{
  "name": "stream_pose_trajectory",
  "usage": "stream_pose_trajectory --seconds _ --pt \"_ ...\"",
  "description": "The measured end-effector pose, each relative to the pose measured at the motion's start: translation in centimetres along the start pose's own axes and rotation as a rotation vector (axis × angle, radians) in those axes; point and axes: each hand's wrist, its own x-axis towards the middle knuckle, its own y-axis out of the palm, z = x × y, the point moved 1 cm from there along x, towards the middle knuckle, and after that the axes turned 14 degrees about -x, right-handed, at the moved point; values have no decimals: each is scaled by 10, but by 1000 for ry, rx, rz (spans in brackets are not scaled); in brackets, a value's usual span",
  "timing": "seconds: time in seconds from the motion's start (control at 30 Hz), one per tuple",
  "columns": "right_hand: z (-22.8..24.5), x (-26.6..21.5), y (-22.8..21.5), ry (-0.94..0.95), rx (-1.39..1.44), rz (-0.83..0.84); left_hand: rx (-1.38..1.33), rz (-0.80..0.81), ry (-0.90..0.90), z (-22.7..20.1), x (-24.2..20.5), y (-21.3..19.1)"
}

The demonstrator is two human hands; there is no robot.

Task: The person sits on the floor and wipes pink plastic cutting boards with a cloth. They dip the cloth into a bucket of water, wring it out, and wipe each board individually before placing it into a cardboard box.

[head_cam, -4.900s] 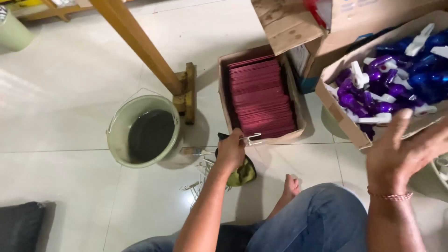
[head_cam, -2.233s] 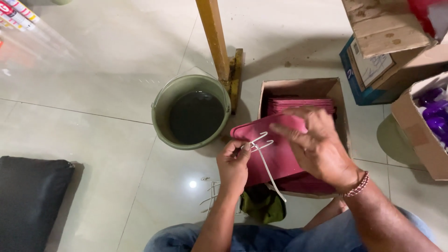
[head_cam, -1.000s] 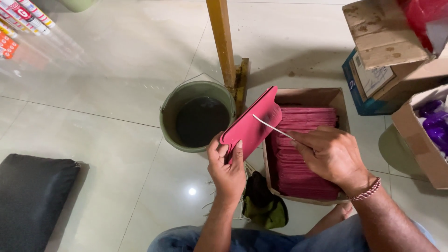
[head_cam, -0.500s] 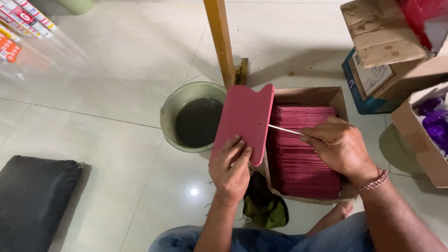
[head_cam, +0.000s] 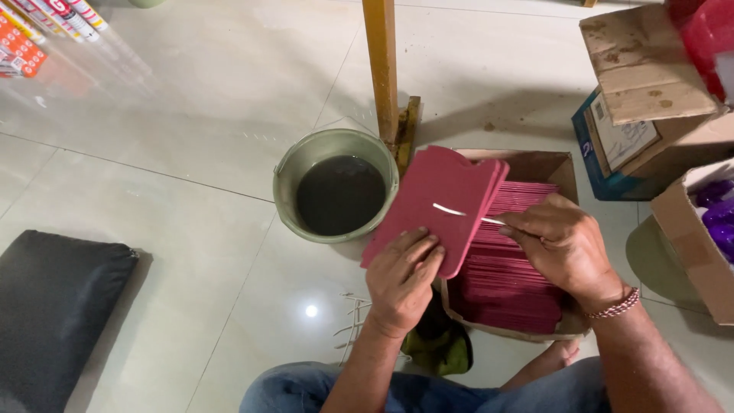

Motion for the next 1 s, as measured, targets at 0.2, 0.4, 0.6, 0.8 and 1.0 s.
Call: stream_pose_trajectory --seconds 0.2,0.4,0.6,0.8,1.0 --pt "3 -4 7 111 67 39 50 17 13 -5 -14 12" --pt "6 0 5 117 316 121 46 67 -30 -17 -27 32" --pt "-9 -2 16 522 746 367 10 179 -59 -21 -25 36" --pt "-8 4 1 528 691 448 -152 -141 -602 -7 -41 32" --pt "-25 -9 21 421 747 475 -1322 -820 -1841 26 -39 19"
